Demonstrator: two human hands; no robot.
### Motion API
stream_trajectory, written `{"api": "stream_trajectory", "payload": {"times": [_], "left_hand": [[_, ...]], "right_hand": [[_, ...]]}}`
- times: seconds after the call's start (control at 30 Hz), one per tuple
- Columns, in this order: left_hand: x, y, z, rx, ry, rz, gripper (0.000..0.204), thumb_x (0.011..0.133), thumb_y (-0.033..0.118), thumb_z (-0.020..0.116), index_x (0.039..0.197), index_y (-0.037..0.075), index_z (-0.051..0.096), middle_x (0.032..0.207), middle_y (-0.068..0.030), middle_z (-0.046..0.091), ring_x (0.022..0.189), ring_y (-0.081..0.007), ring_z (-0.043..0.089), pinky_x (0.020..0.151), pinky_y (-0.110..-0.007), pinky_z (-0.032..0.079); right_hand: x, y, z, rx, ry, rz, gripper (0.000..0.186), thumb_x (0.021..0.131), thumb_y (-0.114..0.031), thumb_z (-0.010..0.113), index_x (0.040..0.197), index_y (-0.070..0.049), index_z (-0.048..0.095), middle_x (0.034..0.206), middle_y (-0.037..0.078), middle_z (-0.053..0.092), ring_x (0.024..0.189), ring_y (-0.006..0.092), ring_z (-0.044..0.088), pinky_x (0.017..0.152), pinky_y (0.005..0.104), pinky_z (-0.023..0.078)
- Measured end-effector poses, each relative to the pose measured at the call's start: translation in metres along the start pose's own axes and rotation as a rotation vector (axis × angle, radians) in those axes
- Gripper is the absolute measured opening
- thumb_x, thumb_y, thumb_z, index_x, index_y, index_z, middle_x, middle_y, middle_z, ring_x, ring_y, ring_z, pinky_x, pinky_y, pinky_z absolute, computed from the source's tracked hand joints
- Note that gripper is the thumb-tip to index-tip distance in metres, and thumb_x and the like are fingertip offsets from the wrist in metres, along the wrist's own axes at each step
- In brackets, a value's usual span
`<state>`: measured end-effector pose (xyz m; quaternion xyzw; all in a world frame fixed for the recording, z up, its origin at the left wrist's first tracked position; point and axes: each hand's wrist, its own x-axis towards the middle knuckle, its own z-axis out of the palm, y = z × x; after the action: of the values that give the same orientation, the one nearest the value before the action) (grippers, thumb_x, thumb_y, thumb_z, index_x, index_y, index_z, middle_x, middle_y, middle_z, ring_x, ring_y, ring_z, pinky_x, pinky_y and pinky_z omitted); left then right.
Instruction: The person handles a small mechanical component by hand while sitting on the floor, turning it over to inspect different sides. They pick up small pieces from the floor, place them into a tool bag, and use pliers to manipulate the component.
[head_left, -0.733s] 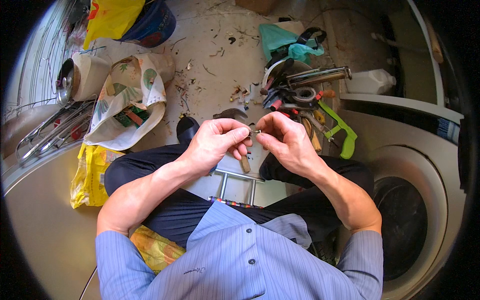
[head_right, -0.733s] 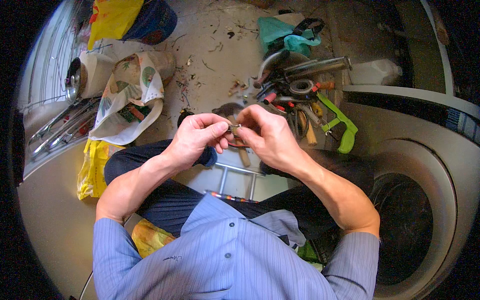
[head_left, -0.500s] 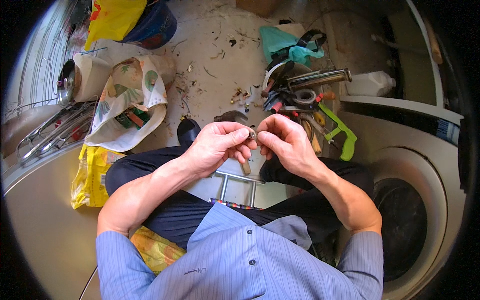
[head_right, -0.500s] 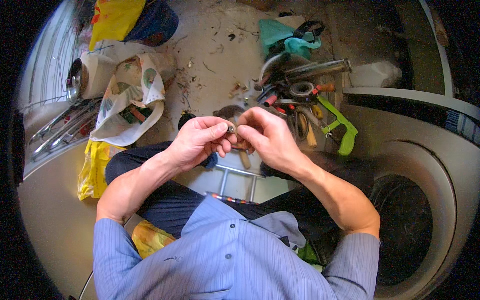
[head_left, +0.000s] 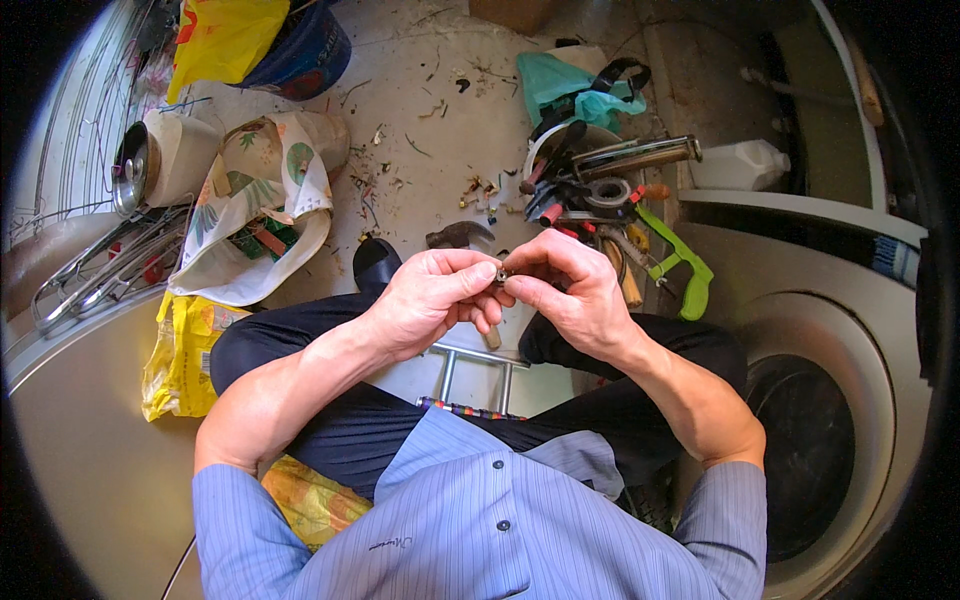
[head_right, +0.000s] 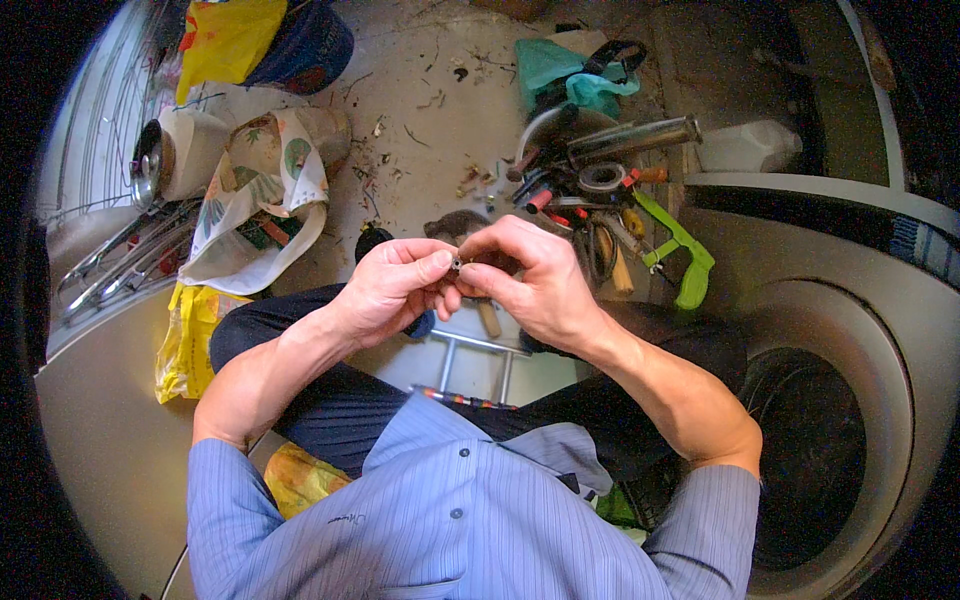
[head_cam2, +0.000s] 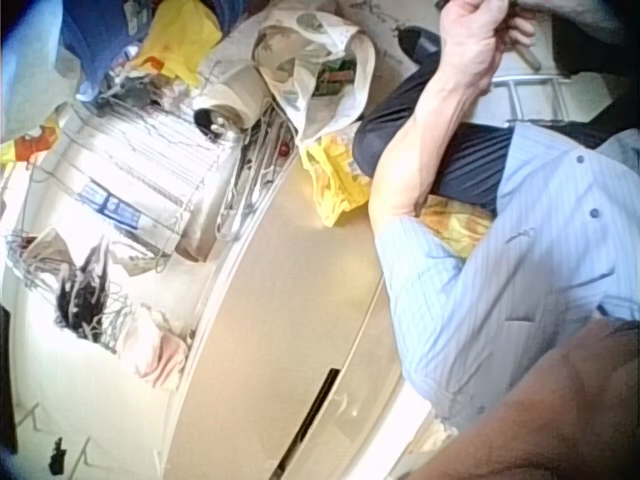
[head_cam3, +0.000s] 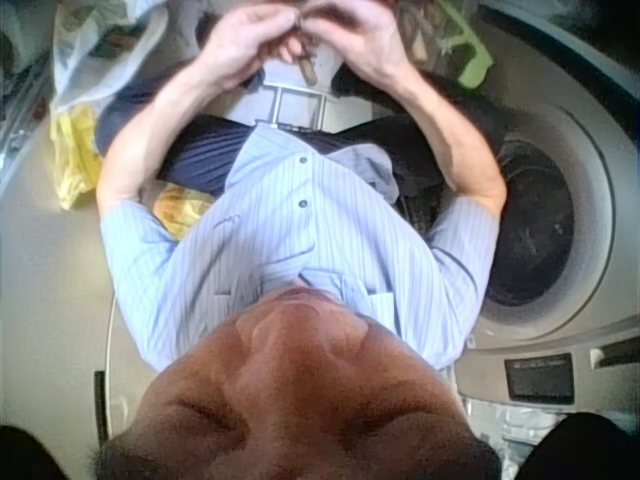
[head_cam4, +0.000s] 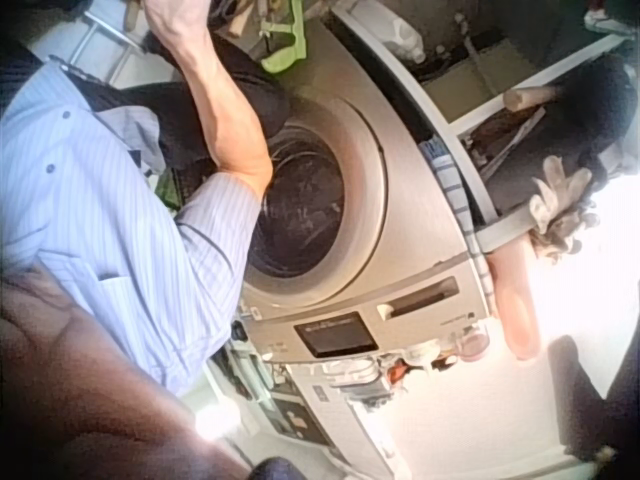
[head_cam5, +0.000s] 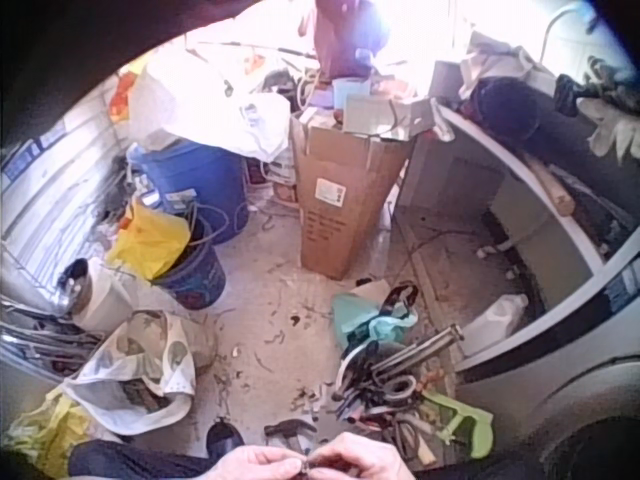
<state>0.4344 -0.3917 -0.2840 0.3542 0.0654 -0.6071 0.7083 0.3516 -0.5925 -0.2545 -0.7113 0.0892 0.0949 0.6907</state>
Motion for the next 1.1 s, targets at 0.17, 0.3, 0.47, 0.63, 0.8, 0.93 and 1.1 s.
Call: {"api": "stream_trajectory", "payload": {"times": [0.17,0.3,0.47,0.63,0.8,0.93,1.1], "left_hand": [[-0.0002,0.0018,-0.0006,-0.007,-0.038,-0.035,0.028,0.103,0.023,0.056,0.111,-0.001,0.064,0.094,-0.0127,0.070,0.077,-0.0162,0.067,0.071,-0.030,0.057],[0.0006,0.0012,-0.0007,0.001,-0.039,-0.041,0.029,0.103,0.024,0.055,0.111,-0.002,0.064,0.095,-0.0129,0.070,0.076,-0.0166,0.067,0.071,-0.030,0.056],[0.0005,0.0021,0.0015,0.053,-0.024,-0.051,0.030,0.103,0.024,0.055,0.112,-0.002,0.064,0.095,-0.0124,0.070,0.077,-0.0166,0.067,0.071,-0.030,0.056],[0.0011,-0.0017,-0.0027,0.065,-0.037,-0.025,0.028,0.101,0.024,0.058,0.111,-0.002,0.064,0.090,-0.0119,0.070,0.077,-0.0180,0.069,0.069,-0.030,0.057],[0.0002,-0.0016,-0.0015,0.113,-0.049,-0.023,0.030,0.102,0.024,0.057,0.114,-0.003,0.063,0.090,-0.0117,0.070,0.079,-0.0188,0.069,0.070,-0.030,0.057],[0.0002,-0.0016,-0.0019,0.118,-0.064,-0.025,0.031,0.102,0.024,0.056,0.116,-0.003,0.062,0.091,-0.0118,0.070,0.080,-0.0192,0.069,0.072,-0.031,0.057],[0.0000,-0.0017,0.0001,0.144,-0.046,-0.020,0.030,0.103,0.024,0.055,0.114,-0.002,0.063,0.092,-0.0117,0.069,0.080,-0.0191,0.069,0.072,-0.031,0.057]], "right_hand": [[-0.0012,0.0026,0.0020,-0.018,0.010,-0.021,0.014,0.088,-0.005,0.068,0.099,0.003,0.067,0.086,0.006,0.062,0.077,0.0098,0.063,0.069,0.0248,0.051],[-0.0018,0.0038,0.0013,-0.004,0.010,-0.012,0.016,0.087,-0.005,0.070,0.100,0.002,0.068,0.086,0.005,0.062,0.075,0.0097,0.061,0.067,0.0253,0.050],[-0.0030,0.0064,-0.0004,-0.037,0.004,-0.024,0.016,0.085,-0.005,0.072,0.100,0.002,0.068,0.086,0.006,0.062,0.074,0.0105,0.061,0.066,0.0255,0.050],[-0.0026,0.0058,-0.0002,-0.097,-0.014,-0.102,0.017,0.084,-0.005,0.072,0.100,0.000,0.068,0.084,0.006,0.061,0.072,0.0119,0.061,0.064,0.0262,0.050],[-0.0020,0.0054,-0.0004,-0.204,-0.017,-0.163,0.018,0.082,-0.007,0.073,0.099,-0.002,0.068,0.082,0.007,0.060,0.070,0.0152,0.060,0.062,0.0277,0.049],[-0.0032,0.0079,0.0009,-0.212,0.002,-0.156,0.018,0.081,-0.008,0.074,0.098,-0.002,0.068,0.080,0.008,0.060,0.069,0.0168,0.060,0.060,0.0287,0.048],[-0.0044,0.0078,0.0012,-0.215,0.020,-0.146,0.018,0.082,-0.008,0.074,0.097,-0.001,0.068,0.080,0.008,0.060,0.069,0.0164,0.060,0.060,0.0285,0.048]]}}
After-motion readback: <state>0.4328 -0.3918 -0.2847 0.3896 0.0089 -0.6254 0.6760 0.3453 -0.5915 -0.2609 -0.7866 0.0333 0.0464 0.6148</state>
